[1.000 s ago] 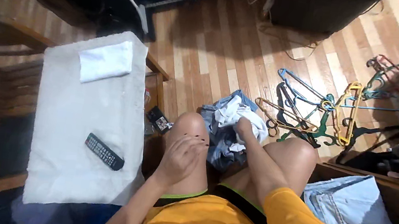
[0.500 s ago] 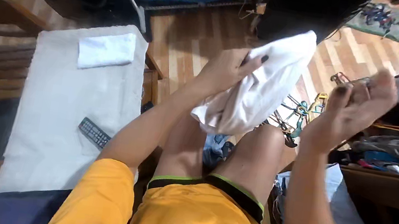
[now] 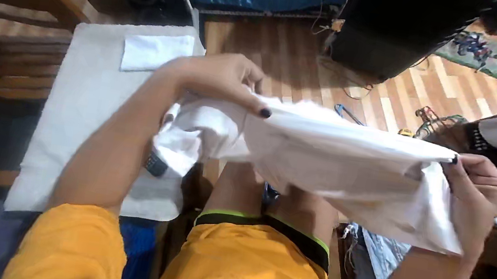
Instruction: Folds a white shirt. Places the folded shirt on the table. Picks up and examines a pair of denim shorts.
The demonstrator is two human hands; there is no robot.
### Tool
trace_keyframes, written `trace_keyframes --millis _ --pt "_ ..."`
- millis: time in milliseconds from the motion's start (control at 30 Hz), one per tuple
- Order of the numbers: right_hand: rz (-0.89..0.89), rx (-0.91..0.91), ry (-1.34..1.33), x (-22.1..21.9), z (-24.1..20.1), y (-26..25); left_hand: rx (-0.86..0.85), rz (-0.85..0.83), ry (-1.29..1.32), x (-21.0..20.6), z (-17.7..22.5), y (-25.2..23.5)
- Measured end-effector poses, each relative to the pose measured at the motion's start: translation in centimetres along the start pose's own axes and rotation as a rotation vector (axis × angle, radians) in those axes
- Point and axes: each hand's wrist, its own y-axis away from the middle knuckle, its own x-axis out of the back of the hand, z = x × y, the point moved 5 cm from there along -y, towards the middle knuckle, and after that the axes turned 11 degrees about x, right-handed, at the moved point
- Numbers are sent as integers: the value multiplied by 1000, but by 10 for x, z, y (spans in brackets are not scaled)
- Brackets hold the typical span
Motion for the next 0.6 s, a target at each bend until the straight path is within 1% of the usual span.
trace_keyframes --millis 33,67,100,167,233,267,300,333,400,433,500,533,600 --pt "-61 -21 18 -3 -7 -1 7 -83 27 -4 -3 8" --pt "-123 -57 28 -7 -8 -2 27 -128 17 -8 -7 10" --pt "-166 -101 49 -10 -2 -3 62 -130 -18 -13 -13 7" --pt "-187 -155 171 -8 33 -6 150 -31 -154 -24 -37 -14" --pt "-240 -194 480 2 86 0 201 33 -306 -49 -76 -41" --pt "-326 -242 613 5 110 11 244 1 -353 -70 -98 -50" --pt "-429 -310 682 1 127 23 279 -25 -359 -91 -116 -55" --pt "-511 -365 685 -7 139 37 316 -44 -316 -109 -130 -55" --pt "-623 -508 567 -22 159 72 402 -55 -180 -130 -148 -46" --pt "-630 -595 459 -26 167 88 415 -23 -113 -132 -157 -44" --pt "-534 -733 241 -25 184 112 461 26 16 -125 -173 -41" --pt "-443 -789 161 -21 189 117 503 35 42 -120 -180 -40" --pt "-237 -866 92 -11 202 121 559 31 13 -107 -177 -38"
